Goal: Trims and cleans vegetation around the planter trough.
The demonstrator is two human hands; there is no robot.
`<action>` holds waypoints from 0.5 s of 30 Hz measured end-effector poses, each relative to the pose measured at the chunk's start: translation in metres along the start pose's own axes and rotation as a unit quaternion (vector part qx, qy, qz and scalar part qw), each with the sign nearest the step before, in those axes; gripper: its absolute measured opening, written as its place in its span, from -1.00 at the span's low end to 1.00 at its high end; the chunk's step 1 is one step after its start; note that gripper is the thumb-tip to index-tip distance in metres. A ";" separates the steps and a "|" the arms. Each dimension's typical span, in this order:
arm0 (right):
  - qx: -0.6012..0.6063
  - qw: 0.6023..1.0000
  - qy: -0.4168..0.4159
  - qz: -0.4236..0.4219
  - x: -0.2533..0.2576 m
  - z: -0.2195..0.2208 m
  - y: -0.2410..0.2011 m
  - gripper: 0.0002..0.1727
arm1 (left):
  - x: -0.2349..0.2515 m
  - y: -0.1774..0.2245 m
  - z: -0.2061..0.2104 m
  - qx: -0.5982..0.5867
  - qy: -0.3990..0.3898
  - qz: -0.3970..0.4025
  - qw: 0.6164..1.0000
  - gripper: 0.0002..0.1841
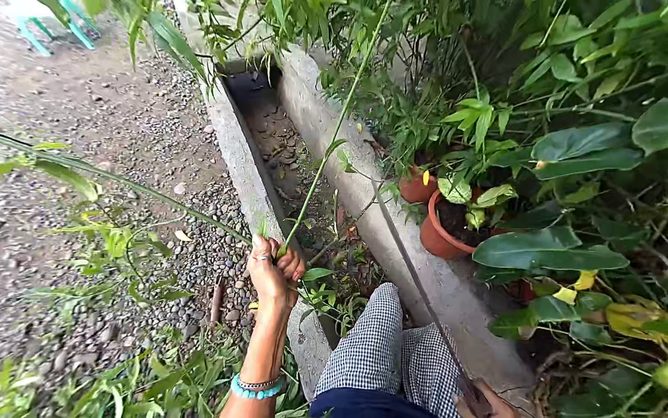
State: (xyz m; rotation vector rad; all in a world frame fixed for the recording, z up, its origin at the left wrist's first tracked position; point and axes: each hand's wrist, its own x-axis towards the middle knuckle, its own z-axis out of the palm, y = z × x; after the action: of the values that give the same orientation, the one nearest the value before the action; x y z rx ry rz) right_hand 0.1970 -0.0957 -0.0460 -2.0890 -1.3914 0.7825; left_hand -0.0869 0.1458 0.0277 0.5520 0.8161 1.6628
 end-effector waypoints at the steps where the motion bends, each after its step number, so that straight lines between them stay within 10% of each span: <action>1: -0.012 1.000 0.001 -0.004 0.013 0.005 -0.007 -0.64 | -0.005 0.000 0.001 -0.004 -0.004 -0.003 1.000 -0.38; 15: -0.157 0.975 -0.159 -0.023 0.200 0.103 -0.103 -0.57 | -0.019 -0.007 0.017 0.076 0.086 0.027 0.993 -0.47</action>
State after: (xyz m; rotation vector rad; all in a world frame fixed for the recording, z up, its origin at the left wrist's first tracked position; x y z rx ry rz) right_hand 0.1205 0.1364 -0.0848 -2.2257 -1.8304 0.9628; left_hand -0.0657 0.1317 0.0343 0.5454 1.0686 1.7227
